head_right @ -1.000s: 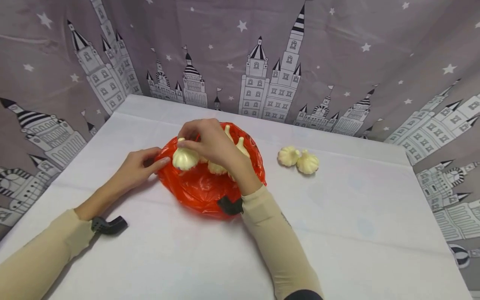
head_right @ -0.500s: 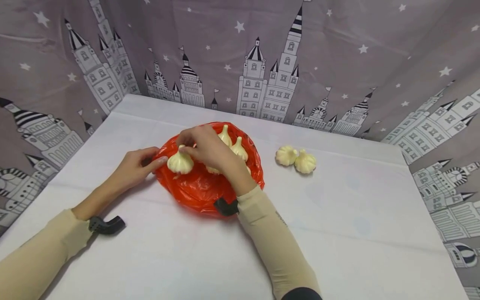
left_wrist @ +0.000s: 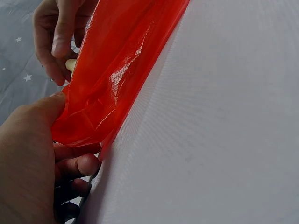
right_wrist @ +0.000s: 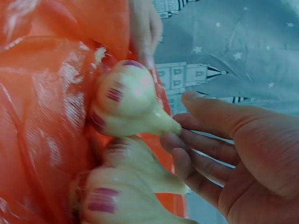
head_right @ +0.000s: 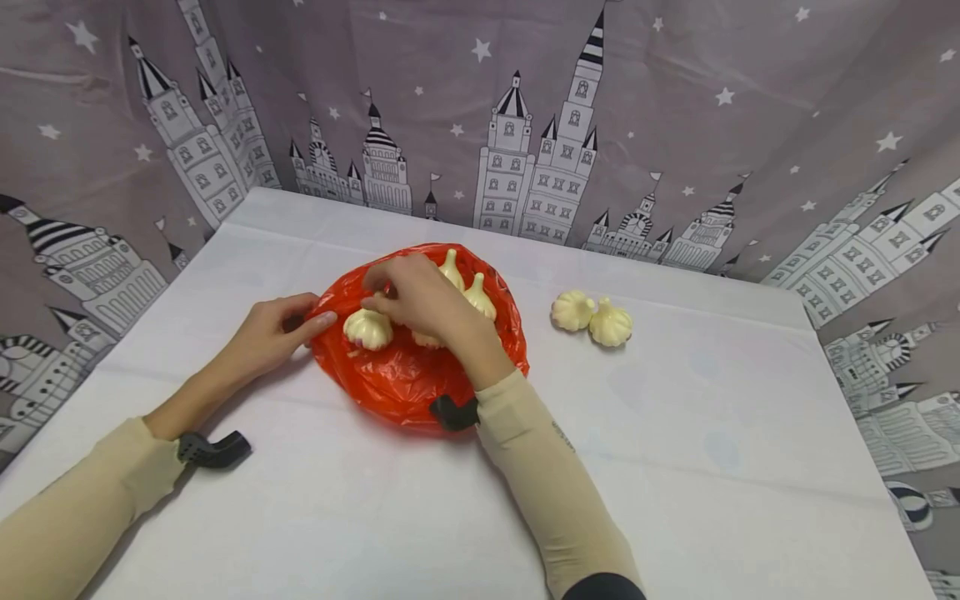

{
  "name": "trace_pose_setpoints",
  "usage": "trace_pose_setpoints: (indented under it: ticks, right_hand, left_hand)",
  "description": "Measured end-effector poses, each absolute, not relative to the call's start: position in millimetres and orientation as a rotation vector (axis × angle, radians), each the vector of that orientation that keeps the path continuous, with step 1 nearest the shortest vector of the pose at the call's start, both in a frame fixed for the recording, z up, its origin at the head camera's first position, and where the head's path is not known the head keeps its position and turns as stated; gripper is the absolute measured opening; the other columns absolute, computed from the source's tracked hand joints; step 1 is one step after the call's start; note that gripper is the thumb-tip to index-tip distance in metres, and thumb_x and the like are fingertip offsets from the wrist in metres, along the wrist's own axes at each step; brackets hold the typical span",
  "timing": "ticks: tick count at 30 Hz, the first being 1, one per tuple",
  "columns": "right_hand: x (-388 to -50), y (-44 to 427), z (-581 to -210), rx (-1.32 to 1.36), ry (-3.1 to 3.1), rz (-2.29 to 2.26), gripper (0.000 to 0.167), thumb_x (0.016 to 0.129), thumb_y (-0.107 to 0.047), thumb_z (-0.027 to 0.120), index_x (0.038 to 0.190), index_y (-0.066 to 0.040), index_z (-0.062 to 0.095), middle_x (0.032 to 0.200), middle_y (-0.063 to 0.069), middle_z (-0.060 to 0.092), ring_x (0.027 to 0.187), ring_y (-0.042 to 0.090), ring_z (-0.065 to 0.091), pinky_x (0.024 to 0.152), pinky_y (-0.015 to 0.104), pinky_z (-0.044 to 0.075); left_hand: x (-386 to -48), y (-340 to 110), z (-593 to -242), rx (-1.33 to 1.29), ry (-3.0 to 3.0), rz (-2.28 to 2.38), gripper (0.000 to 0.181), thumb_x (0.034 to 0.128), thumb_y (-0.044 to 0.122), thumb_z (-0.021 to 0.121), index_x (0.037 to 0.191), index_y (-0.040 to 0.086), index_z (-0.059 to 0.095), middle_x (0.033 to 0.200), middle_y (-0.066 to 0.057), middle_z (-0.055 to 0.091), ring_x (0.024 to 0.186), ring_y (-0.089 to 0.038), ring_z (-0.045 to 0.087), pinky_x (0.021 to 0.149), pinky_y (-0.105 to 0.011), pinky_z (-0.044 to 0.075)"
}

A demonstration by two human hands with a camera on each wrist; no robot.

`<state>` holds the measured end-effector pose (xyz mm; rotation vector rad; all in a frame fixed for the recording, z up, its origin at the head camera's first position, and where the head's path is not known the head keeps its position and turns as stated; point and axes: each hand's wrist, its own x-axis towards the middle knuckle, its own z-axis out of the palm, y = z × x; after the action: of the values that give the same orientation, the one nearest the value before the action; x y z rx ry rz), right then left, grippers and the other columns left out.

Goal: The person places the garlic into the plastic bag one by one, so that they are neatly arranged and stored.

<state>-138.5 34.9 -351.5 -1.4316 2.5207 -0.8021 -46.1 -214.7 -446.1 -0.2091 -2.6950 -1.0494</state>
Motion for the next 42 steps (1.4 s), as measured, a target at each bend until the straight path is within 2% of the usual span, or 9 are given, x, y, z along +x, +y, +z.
trace_pose_setpoints:
  ticks: [4, 16, 22, 29, 36, 42]
  right_hand:
    - [-140, 42, -346, -1.422, 2.554, -0.851, 0.031, 0.101, -0.026, 0.073, 0.126, -0.007, 0.075, 0.12, 0.005, 0.076, 0.094, 0.015, 0.069, 0.088, 0.029, 0.055]
    - [-144, 79, -335, -1.414, 2.599, -0.938, 0.024, 0.102, -0.024, 0.071, 0.119, -0.008, 0.077, 0.113, 0.003, 0.077, 0.091, 0.016, 0.069, 0.08, 0.031, 0.055]
    - [-148, 97, -339, -1.379, 2.621, -0.972, 0.021, 0.101, -0.022, 0.072, 0.117, -0.009, 0.078, 0.11, 0.002, 0.077, 0.088, 0.016, 0.069, 0.079, 0.032, 0.056]
    - [-158, 126, -340, -1.343, 2.696, -1.058, 0.018, 0.1, -0.02, 0.073, 0.115, -0.01, 0.079, 0.108, 0.004, 0.078, 0.089, 0.02, 0.07, 0.078, 0.035, 0.057]
    - [-163, 173, -344, -1.183, 2.814, -1.102, 0.016, 0.1, -0.02, 0.074, 0.113, -0.012, 0.079, 0.111, 0.003, 0.078, 0.09, 0.021, 0.072, 0.078, 0.039, 0.059]
    - [-170, 215, -348, -1.068, 2.934, -1.035, 0.02, 0.102, -0.026, 0.072, 0.115, -0.013, 0.079, 0.11, 0.005, 0.079, 0.086, 0.023, 0.075, 0.077, 0.03, 0.058]
  left_hand:
    - [-47, -216, -447, -0.205, -2.699, -1.039, 0.022, 0.1039, 0.037, 0.067, 0.104, 0.016, 0.072, 0.076, -0.001, 0.062, 0.073, -0.021, 0.056, 0.064, -0.027, 0.044]
    - [-48, -214, -450, -0.188, -2.72, -1.061, 0.028, 0.1037, 0.04, 0.067, 0.111, 0.014, 0.073, 0.078, -0.002, 0.063, 0.075, -0.022, 0.056, 0.065, -0.027, 0.045]
    - [-47, -217, -453, -0.193, -2.711, -1.053, 0.024, 0.1036, 0.038, 0.068, 0.108, 0.015, 0.073, 0.076, -0.001, 0.062, 0.073, -0.021, 0.056, 0.065, -0.026, 0.044]
    - [-46, -219, -455, -0.194, -2.704, -1.04, 0.024, 0.1036, 0.038, 0.068, 0.107, 0.015, 0.073, 0.076, -0.001, 0.062, 0.074, -0.021, 0.056, 0.066, -0.027, 0.044]
    - [-47, -218, -453, -0.21, -2.705, -1.034, 0.024, 0.1036, 0.038, 0.068, 0.107, 0.015, 0.073, 0.076, 0.0, 0.062, 0.073, -0.02, 0.055, 0.066, -0.027, 0.043]
    - [-46, -219, -449, -0.221, -2.715, -1.019, 0.024, 0.1038, 0.037, 0.067, 0.108, 0.014, 0.073, 0.077, -0.001, 0.062, 0.075, -0.021, 0.055, 0.067, -0.027, 0.043]
